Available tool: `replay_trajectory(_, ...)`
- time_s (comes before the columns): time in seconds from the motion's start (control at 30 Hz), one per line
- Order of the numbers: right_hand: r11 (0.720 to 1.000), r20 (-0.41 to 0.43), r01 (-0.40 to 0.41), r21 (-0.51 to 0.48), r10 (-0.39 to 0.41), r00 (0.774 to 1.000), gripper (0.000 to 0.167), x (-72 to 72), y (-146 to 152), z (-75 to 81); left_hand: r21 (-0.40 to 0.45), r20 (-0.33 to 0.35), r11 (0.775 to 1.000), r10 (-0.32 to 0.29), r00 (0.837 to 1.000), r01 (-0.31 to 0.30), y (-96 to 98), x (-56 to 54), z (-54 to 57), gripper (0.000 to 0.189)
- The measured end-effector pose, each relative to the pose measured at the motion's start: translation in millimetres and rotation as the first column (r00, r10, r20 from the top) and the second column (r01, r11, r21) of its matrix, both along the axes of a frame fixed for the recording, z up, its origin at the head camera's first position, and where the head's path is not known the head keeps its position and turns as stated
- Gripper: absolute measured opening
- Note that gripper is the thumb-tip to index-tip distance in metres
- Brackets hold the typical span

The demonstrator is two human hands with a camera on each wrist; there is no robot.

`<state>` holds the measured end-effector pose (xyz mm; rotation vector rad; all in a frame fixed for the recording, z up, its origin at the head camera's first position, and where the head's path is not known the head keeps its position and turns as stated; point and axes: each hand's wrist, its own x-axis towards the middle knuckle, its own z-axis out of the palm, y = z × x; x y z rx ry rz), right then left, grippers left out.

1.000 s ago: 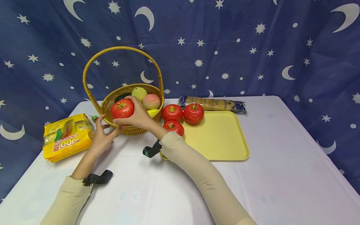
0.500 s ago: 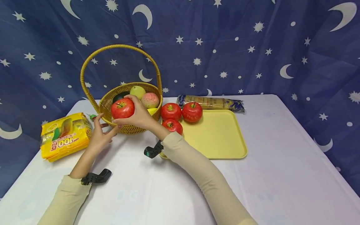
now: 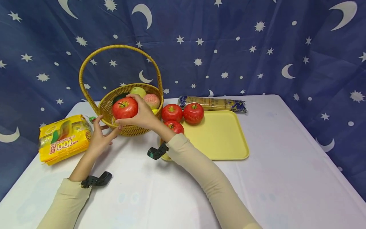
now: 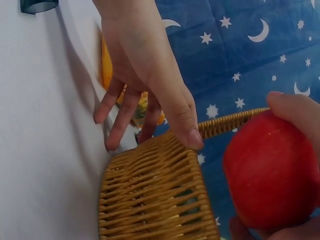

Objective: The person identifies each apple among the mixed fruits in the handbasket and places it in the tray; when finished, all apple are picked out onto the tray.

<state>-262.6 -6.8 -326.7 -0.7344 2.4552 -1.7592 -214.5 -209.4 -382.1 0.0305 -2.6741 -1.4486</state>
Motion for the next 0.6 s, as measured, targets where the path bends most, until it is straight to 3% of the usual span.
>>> replay_trajectory(0.3,1.000,-0.022,0.024,0.011,-0.024,0.999,0.084,-2.3,16.2,3.2,-0.008,0.017,1.000,0.021,1.000,-0.021,2.7,-0.1,0.5,0.100)
replay_trajectory(0.6,0.997,0.006,0.040,-0.072,-0.040,0.999,0.084,-6.1,29.9,5.1,-0.021,0.015,0.999,0.024,1.000,-0.024,2.8,-0.5,-1.4,0.100)
